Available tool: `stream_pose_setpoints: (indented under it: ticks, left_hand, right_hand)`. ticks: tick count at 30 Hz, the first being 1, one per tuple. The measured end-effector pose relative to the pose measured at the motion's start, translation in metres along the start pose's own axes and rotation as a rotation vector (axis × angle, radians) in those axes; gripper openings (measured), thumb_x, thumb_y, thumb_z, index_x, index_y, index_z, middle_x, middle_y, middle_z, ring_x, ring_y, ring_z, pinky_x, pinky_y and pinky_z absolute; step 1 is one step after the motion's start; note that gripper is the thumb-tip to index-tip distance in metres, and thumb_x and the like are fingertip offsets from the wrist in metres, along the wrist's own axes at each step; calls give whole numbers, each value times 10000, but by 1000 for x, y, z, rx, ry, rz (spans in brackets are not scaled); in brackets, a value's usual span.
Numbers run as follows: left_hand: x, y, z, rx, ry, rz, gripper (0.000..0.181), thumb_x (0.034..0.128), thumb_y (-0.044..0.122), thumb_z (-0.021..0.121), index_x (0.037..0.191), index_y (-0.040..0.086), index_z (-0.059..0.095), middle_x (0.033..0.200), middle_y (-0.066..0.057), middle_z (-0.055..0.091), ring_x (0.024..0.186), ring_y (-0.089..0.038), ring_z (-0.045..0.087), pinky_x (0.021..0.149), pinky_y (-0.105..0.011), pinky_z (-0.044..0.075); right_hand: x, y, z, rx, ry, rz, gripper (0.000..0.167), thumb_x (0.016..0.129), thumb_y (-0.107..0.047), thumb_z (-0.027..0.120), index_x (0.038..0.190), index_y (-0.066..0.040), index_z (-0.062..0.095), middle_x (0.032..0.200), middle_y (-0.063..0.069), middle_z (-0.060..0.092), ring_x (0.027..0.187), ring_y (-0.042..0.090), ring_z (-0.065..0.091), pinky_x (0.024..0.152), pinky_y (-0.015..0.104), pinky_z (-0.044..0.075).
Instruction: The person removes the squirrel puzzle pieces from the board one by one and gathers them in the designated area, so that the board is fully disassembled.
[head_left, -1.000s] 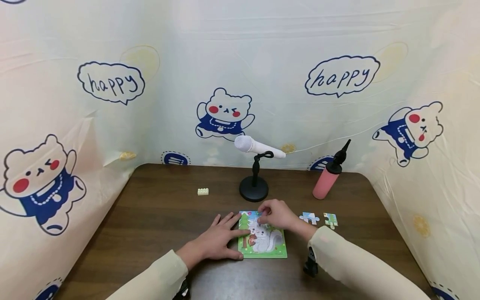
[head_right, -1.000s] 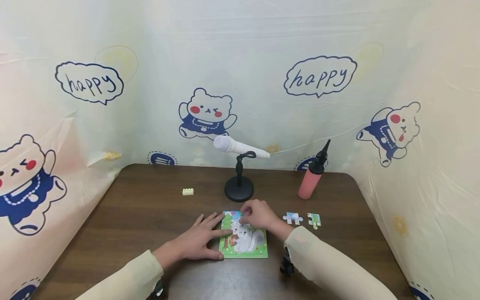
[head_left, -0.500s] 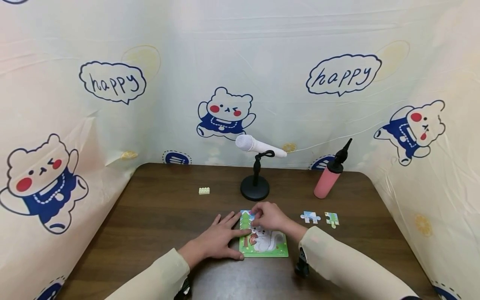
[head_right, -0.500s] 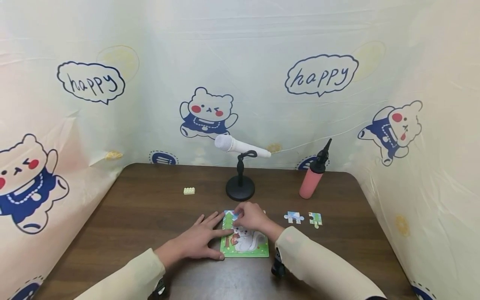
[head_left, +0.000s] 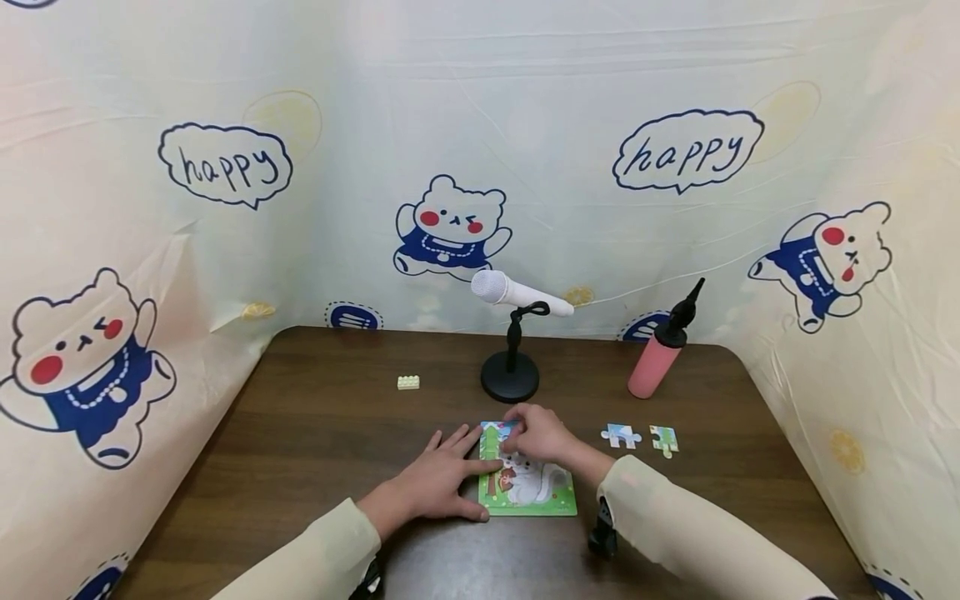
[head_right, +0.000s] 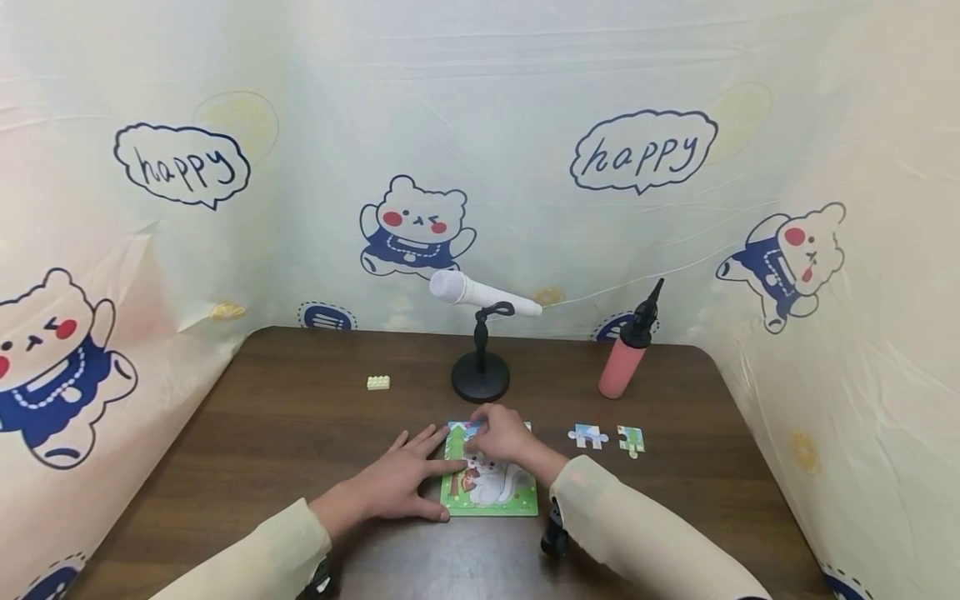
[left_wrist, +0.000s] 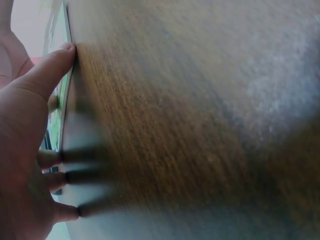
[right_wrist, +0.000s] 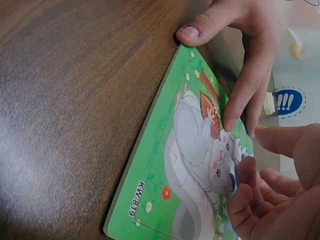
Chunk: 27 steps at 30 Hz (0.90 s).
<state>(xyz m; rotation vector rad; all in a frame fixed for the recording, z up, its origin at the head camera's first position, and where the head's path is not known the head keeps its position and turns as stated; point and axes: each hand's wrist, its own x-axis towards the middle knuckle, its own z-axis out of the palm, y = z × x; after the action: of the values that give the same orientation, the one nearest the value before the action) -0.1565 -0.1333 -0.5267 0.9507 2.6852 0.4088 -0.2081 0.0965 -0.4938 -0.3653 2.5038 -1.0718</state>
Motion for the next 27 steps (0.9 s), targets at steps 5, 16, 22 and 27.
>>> stream_pose_setpoints:
  ticks: [5, 16, 22, 27]
  left_hand:
    - [0, 1, 0, -7, -4, -7, 768, 833, 740, 682, 1514, 445, 485, 1712, -145, 185, 1567, -402, 192, 1149, -747, 205]
    - [0, 3, -3, -10, 10, 1, 755, 830, 718, 706, 1497, 415, 526, 1697, -170, 224, 1553, -427, 223, 1131, -760, 225]
    - [-1, 4, -3, 1, 12, 6, 750, 832, 718, 703, 1495, 415, 528, 1693, -184, 225, 1550, -434, 225, 1124, -766, 228]
    - [-1, 5, -3, -2, 3, -5, 750, 827, 719, 707, 1494, 430, 520, 1697, -171, 223, 1556, -422, 218, 1130, -762, 223]
  right_hand:
    - [0, 0, 2, 57, 8, 54, 419, 884, -170, 796, 1251, -3, 682, 814, 32, 661, 691, 135, 590, 642, 270, 459]
    - [3, 3, 0, 172, 5, 112, 278, 913, -169, 759, 1159, -60, 689, 787, 66, 623, 605, 151, 530, 508, 257, 406]
    - [5, 6, 1, 201, 14, 90, 192, 944, -124, 725, 1116, -59, 669, 759, 103, 689, 525, 162, 538, 446, 254, 429]
    - [4, 9, -1, 224, 48, 48, 150, 957, -97, 707, 1091, -36, 677, 778, 104, 724, 619, 195, 652, 495, 265, 473]
